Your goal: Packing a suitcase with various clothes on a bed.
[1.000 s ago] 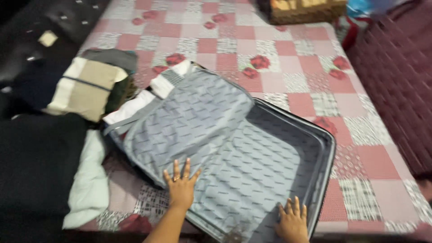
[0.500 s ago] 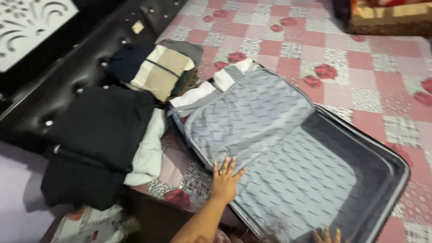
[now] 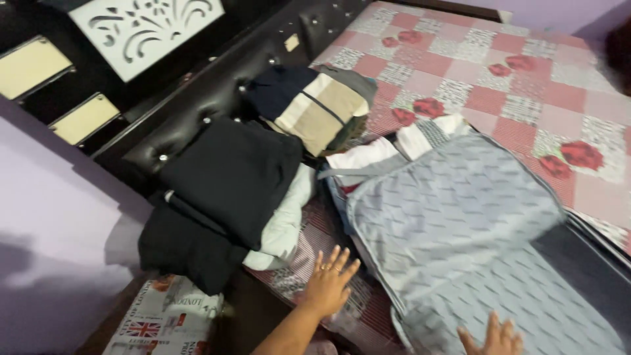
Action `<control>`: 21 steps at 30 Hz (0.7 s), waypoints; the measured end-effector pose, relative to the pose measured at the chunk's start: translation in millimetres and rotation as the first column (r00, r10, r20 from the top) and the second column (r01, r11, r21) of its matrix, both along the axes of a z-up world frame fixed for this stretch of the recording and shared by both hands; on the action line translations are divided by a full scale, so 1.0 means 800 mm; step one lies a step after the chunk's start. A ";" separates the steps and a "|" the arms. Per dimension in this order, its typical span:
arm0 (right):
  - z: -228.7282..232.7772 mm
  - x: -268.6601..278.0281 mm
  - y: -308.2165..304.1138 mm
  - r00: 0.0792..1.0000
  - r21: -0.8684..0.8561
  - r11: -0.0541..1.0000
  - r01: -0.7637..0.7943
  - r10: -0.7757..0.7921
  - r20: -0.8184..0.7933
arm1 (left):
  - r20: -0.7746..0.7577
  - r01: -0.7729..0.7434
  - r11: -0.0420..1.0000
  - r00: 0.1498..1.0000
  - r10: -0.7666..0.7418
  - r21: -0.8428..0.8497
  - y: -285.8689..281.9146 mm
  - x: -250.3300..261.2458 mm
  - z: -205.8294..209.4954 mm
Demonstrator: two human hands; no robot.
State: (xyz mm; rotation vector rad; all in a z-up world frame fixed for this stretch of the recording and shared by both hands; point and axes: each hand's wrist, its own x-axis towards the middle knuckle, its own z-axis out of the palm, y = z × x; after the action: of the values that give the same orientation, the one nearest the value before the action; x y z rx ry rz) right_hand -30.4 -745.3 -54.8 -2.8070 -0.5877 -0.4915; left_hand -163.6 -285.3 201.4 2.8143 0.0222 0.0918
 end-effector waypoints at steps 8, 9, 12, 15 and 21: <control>0.300 0.023 0.360 0.975 0.171 0.963 -0.207 0.218 -0.045 | 0.219 -0.439 0.898 0.875 0.431 -0.015 0.209 -0.010 0.034; 0.303 0.023 0.383 0.967 0.161 0.960 -0.227 0.243 -0.082 | 0.282 -0.538 0.842 0.804 0.523 -0.029 0.237 -0.015 0.030; 0.252 0.039 0.412 0.972 0.031 0.979 -0.202 0.204 -0.113 | 0.362 -0.726 0.684 0.620 0.696 -0.071 0.302 -0.033 0.021; 0.215 0.044 0.418 0.995 -0.039 0.996 -0.085 0.083 -0.052 | 0.252 -0.855 0.463 0.407 0.878 -0.232 0.352 -0.038 0.024; 0.167 0.049 0.415 0.997 -0.036 0.999 -0.024 0.022 -0.072 | -0.351 -0.649 -0.266 0.001 0.936 -0.713 0.415 -0.019 0.027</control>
State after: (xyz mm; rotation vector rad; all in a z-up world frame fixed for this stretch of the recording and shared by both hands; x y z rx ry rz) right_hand 9.1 -413.4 78.6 -2.8356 -0.6192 -0.3771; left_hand -178.5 46.5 223.3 1.2091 1.6231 0.7364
